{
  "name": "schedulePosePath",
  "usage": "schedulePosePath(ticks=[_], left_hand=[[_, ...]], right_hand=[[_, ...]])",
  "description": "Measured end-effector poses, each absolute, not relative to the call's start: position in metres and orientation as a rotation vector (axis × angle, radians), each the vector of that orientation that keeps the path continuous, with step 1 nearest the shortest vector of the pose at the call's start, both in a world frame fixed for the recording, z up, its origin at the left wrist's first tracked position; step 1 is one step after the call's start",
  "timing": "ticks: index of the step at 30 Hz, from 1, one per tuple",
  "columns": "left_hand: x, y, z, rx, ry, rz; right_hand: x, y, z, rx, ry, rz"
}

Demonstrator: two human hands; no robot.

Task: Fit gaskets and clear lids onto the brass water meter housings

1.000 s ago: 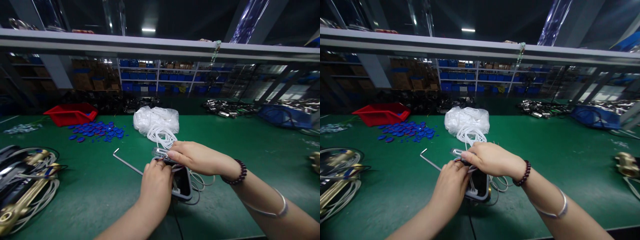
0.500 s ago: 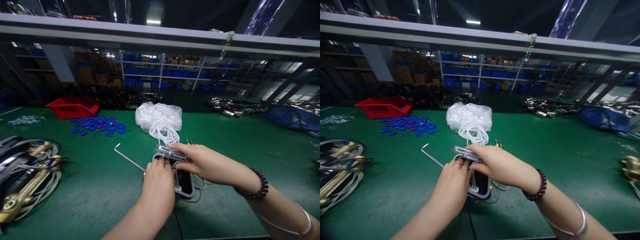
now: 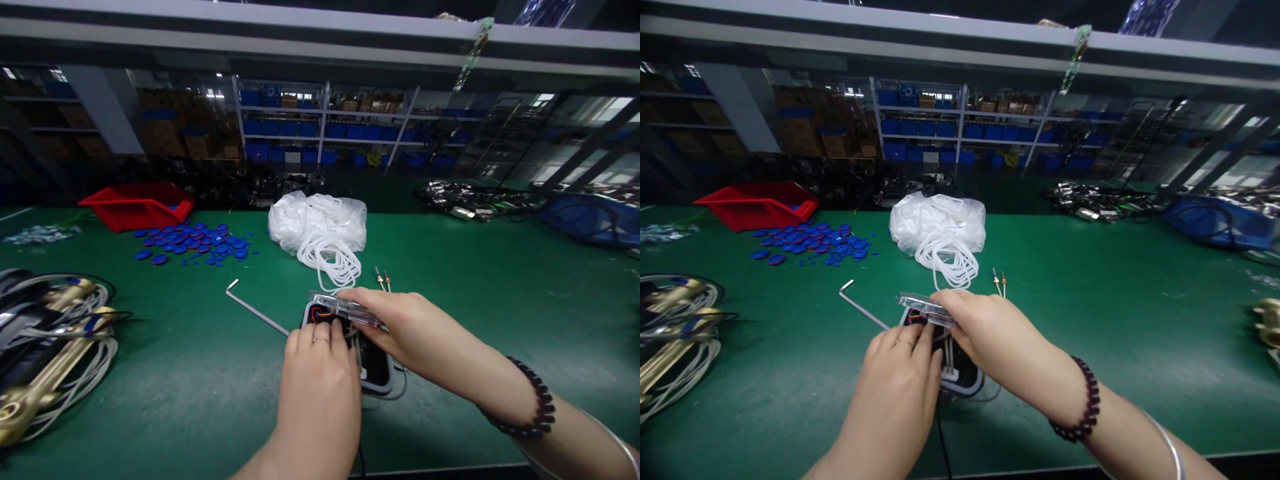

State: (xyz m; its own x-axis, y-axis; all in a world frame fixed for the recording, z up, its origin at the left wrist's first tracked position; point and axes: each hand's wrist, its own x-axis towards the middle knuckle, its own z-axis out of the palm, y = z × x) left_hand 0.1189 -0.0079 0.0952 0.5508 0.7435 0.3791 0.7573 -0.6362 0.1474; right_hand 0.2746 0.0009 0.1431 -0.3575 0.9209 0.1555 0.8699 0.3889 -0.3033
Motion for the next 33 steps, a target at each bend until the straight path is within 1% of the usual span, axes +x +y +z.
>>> schedulePosePath(ticks=[3, 8, 12, 15, 18, 23, 29, 33], left_hand=[[0.113, -0.020, 0.086, -2.655, -1.201, -0.785], [0.126, -0.022, 0.076, -2.624, -1.236, -0.743], [0.112, -0.016, 0.089, -2.679, -1.265, -0.844], [0.090, -0.006, 0.102, -2.708, -1.164, -0.947], [0.078, 0.008, 0.106, -2.787, -1.039, -0.890], [0.081, 0.019, 0.097, -2.803, -1.160, -0.649], [0.081, 0.009, 0.094, -2.545, -1.141, -0.771], [0.082, 0.007, 0.098, -2.565, -1.219, -0.778]], right_hand=[[0.274, 0.000, 0.143, -1.543, -2.365, 0.226], [0.272, -0.001, 0.143, -1.594, -2.362, 0.199], [0.270, -0.002, 0.142, -1.638, -2.373, 0.197], [0.270, -0.002, 0.142, -1.643, -2.386, 0.192], [0.270, -0.002, 0.141, -1.650, -2.391, 0.172], [0.269, -0.003, 0.140, -1.679, -2.393, 0.148], [0.268, -0.004, 0.140, -1.695, -2.383, 0.172], [0.268, -0.004, 0.140, -1.680, -2.373, 0.151]])
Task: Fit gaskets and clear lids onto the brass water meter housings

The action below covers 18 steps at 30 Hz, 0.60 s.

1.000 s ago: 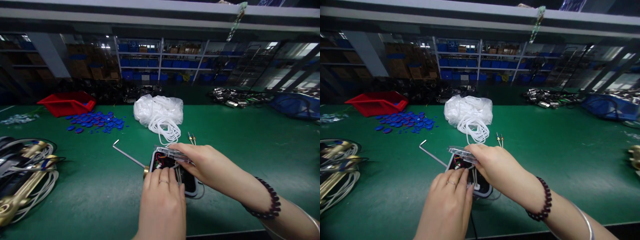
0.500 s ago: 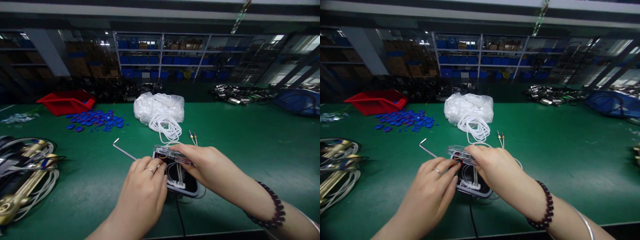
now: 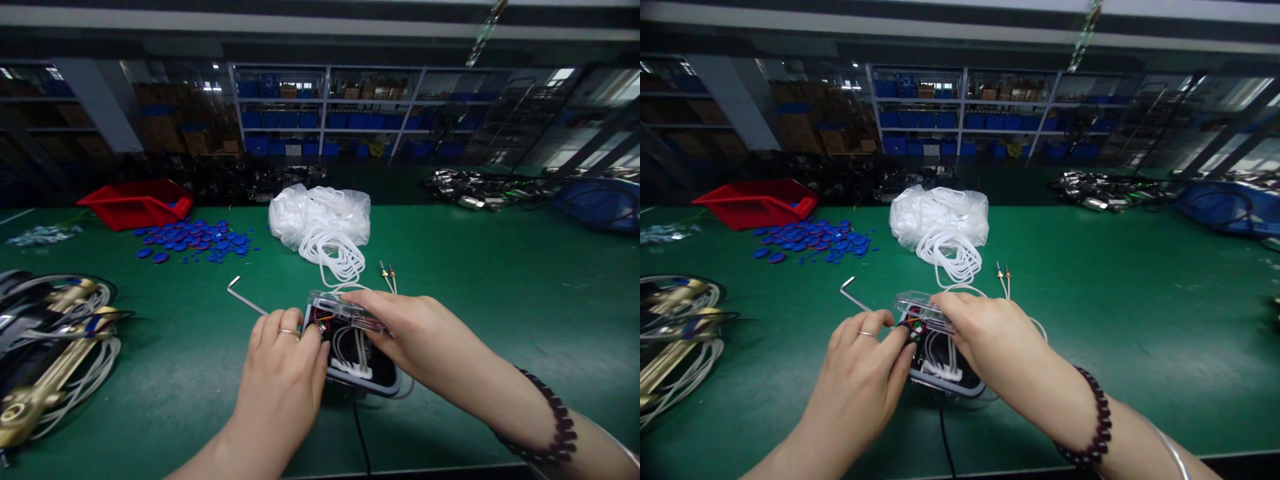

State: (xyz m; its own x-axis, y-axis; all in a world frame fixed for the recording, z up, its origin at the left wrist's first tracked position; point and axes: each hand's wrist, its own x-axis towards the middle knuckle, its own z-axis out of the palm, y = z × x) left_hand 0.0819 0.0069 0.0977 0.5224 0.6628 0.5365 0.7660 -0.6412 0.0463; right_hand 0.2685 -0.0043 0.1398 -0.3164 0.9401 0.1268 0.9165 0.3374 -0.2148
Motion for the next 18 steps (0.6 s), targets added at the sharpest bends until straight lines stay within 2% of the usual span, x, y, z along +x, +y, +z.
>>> schedulePosePath(ticks=[9, 18], left_hand=[[0.098, -0.007, 0.102, -2.493, -1.293, -0.653], [0.093, -0.009, 0.102, -2.431, -1.178, -0.807]], right_hand=[[0.269, -0.005, 0.137, -1.602, -2.351, 0.088], [0.271, -0.005, 0.133, -1.500, -2.310, -0.001]])
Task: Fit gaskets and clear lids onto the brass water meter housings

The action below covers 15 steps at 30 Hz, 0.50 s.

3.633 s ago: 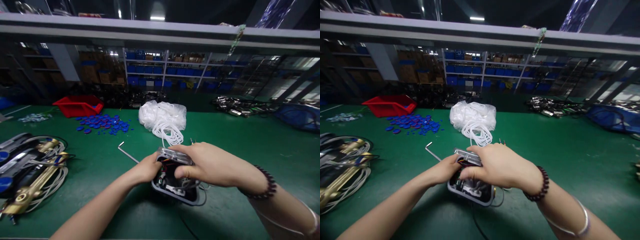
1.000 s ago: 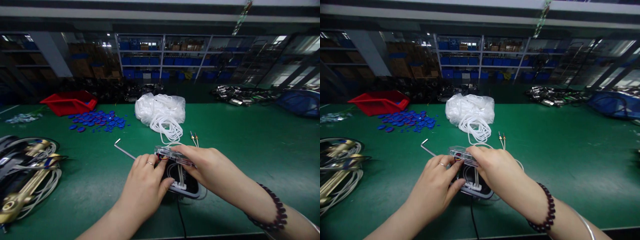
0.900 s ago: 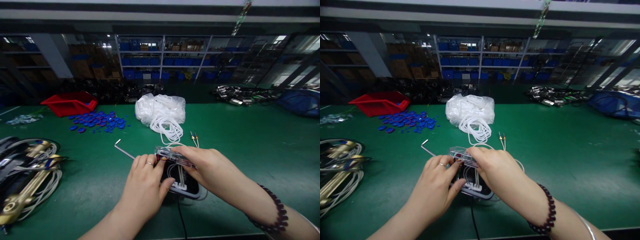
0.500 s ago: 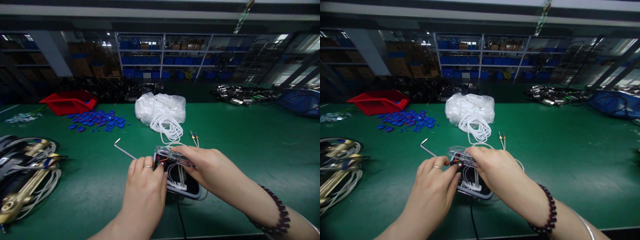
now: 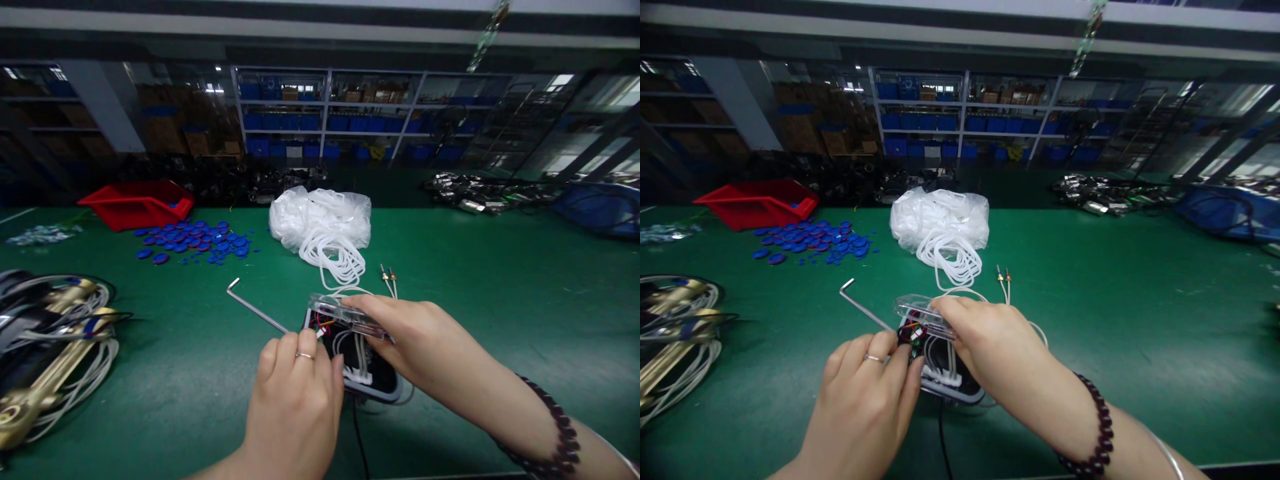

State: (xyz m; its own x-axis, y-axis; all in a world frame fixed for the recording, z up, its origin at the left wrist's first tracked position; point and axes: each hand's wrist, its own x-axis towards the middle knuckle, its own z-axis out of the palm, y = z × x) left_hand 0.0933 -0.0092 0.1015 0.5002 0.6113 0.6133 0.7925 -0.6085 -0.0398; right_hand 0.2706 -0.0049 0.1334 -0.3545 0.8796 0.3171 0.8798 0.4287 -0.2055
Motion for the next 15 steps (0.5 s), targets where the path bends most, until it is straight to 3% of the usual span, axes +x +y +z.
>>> schedulePosePath(ticks=[15], left_hand=[[0.104, -0.017, 0.086, -2.525, -1.285, -0.674]], right_hand=[[0.271, -0.005, 0.133, -1.464, -2.323, -0.023]])
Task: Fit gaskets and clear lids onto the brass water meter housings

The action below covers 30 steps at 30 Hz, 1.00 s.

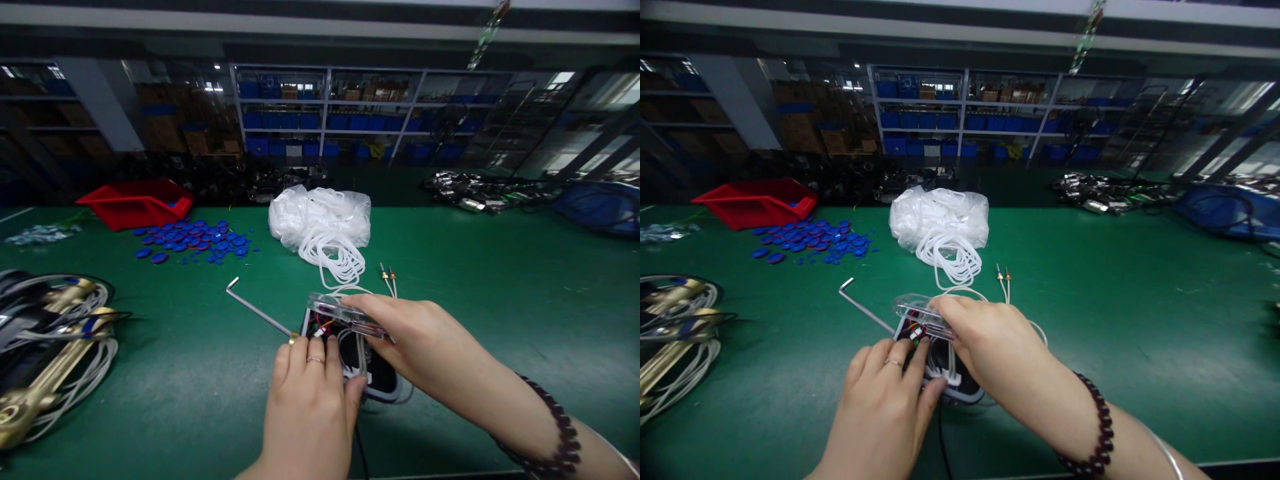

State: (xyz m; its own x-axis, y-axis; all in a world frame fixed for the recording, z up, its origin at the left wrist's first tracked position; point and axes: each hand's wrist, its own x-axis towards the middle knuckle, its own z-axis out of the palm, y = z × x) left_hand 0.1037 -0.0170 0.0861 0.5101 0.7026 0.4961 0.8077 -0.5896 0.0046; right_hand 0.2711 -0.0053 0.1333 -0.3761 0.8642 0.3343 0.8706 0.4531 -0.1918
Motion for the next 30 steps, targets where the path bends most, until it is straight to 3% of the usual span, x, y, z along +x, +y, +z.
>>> schedulePosePath(ticks=[7, 16, 30], left_hand=[[0.111, -0.008, 0.097, -2.713, -1.182, -0.565], [0.068, 0.020, 0.101, -2.656, -1.254, -1.280], [0.090, 0.041, 0.101, -2.938, -1.780, -1.107]], right_hand=[[0.270, -0.006, 0.133, -1.431, -2.331, -0.097], [0.271, -0.007, 0.133, -1.502, -2.339, 0.002], [0.256, -0.008, 0.135, -1.537, -2.348, -0.327]])
